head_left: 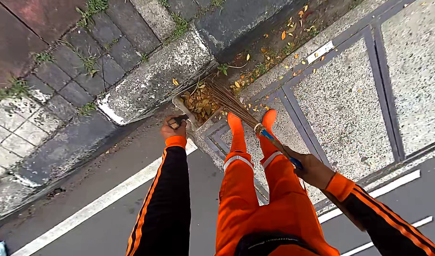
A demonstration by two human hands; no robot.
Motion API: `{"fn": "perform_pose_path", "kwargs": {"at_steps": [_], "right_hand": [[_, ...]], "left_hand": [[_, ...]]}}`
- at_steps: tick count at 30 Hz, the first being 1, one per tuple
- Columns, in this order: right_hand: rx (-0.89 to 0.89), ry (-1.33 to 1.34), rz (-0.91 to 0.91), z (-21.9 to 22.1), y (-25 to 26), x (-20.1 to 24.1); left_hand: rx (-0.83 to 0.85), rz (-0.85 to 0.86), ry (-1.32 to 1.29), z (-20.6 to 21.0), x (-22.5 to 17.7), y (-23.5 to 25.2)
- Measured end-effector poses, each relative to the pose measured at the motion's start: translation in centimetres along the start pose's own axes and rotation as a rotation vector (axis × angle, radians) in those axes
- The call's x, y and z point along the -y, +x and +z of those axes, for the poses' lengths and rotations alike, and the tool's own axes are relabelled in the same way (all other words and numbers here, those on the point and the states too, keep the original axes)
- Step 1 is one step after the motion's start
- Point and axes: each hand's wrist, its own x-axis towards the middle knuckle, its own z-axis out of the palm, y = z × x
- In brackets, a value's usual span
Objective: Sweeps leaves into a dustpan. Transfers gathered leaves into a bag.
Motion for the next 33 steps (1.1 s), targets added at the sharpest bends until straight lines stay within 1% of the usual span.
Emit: {"fn": "perform_pose_path", "kwargs": {"at_steps": [2, 3, 4, 5, 7, 8, 9, 10, 11, 13, 15, 16, 17, 18, 19, 20, 21, 23, 24, 26, 28, 30, 31, 32, 33], "right_hand": [[-0.127, 0.064, 0.041, 0.1, -3.5, -1.5], [-0.189, 0.072, 0.083, 0.1, -3.9, -1.7], [-0.234, 0.058, 0.126, -0.1, -2.9, -1.3], [-0.238, 0.033, 0.174, -0.6, -0.6, -0.2], [-0.151, -0.030, 0.209, -0.8, 5.2, 3.3], [-0.080, -0.064, 0.175, 0.0, 7.6, 5.0], [-0.009, -0.095, 0.121, 1.3, 8.9, 6.5], [0.043, -0.104, 0.062, 2.4, 9.0, 7.6], [0.063, -0.079, 0.008, 3.5, 8.0, 7.9], [0.031, 0.061, -0.059, 5.0, 3.4, 5.3], [-0.047, 0.240, -0.020, 6.0, -2.8, 1.6], [-0.119, 0.323, 0.025, 6.8, -5.2, 0.0], [-0.201, 0.396, 0.081, 7.8, -6.5, -1.1], [-0.264, 0.459, 0.145, 8.8, -6.5, -1.8], [-0.281, 0.508, 0.210, 9.7, -5.3, -1.7], [-0.262, 0.537, 0.249, 10.4, -3.2, -1.1], [-0.212, 0.536, 0.248, 10.9, -0.7, 0.0], [-0.085, 0.461, 0.132, 11.5, 3.4, 3.1], [-0.039, 0.414, 0.061, 12.0, 4.1, 4.5], [-0.008, 0.399, -0.051, 13.5, 2.7, 5.3], [-0.032, 0.499, -0.097, 15.2, -1.4, 3.2], [-0.111, 0.652, -0.062, 17.1, -5.9, 0.1], [-0.163, 0.745, -0.008, 18.7, -8.0, -1.3], [-0.226, 0.833, 0.056, 20.2, -9.5, -2.3], [-0.295, 0.907, 0.118, 21.3, -9.7, -2.9]], "left_hand": [[-0.015, 0.001, -0.005, -0.9, 0.6, -0.2], [-0.022, -0.010, 0.004, -1.1, 1.1, -0.6], [-0.025, -0.016, 0.014, -1.2, 1.7, -1.0], [-0.032, -0.017, 0.021, -1.1, 2.1, -1.2], [-0.048, -0.006, 0.018, -0.4, 2.8, -1.0], [-0.058, 0.001, 0.009, 0.1, 3.2, -0.9], [-0.064, 0.002, 0.001, 0.3, 3.4, -0.7], [-0.066, 0.003, 0.000, 0.4, 3.4, -0.4], [-0.065, 0.008, 0.005, 0.1, 3.6, -0.1], [-0.040, 0.018, 0.023, -0.8, 4.3, 0.2], [-0.001, 0.039, 0.037, -1.9, 5.1, 0.4], [0.018, 0.049, 0.045, -2.3, 5.3, 0.6], [0.033, 0.059, 0.052, -2.6, 5.5, 0.7], [0.043, 0.066, 0.061, -2.6, 5.8, 0.7], [0.049, 0.068, 0.068, -2.5, 6.0, 0.5], [0.053, 0.067, 0.077, -2.4, 6.4, 0.4], [0.052, 0.071, 0.079, -2.1, 6.5, 0.4], [0.024, 0.096, 0.067, -1.5, 6.5, 0.4], [0.010, 0.100, 0.061, -1.1, 6.5, 0.2], [-0.011, 0.108, 0.068, -1.1, 7.1, -0.1], [-0.023, 0.115, 0.083, -1.5, 7.2, -0.1], [-0.028, 0.151, 0.067, -2.0, 7.3, 0.5], [-0.022, 0.167, 0.070, -2.6, 7.9, 0.5], [-0.009, 0.180, 0.078, -3.1, 8.6, 0.4], [0.006, 0.199, 0.082, -3.5, 9.0, 0.4]]}}
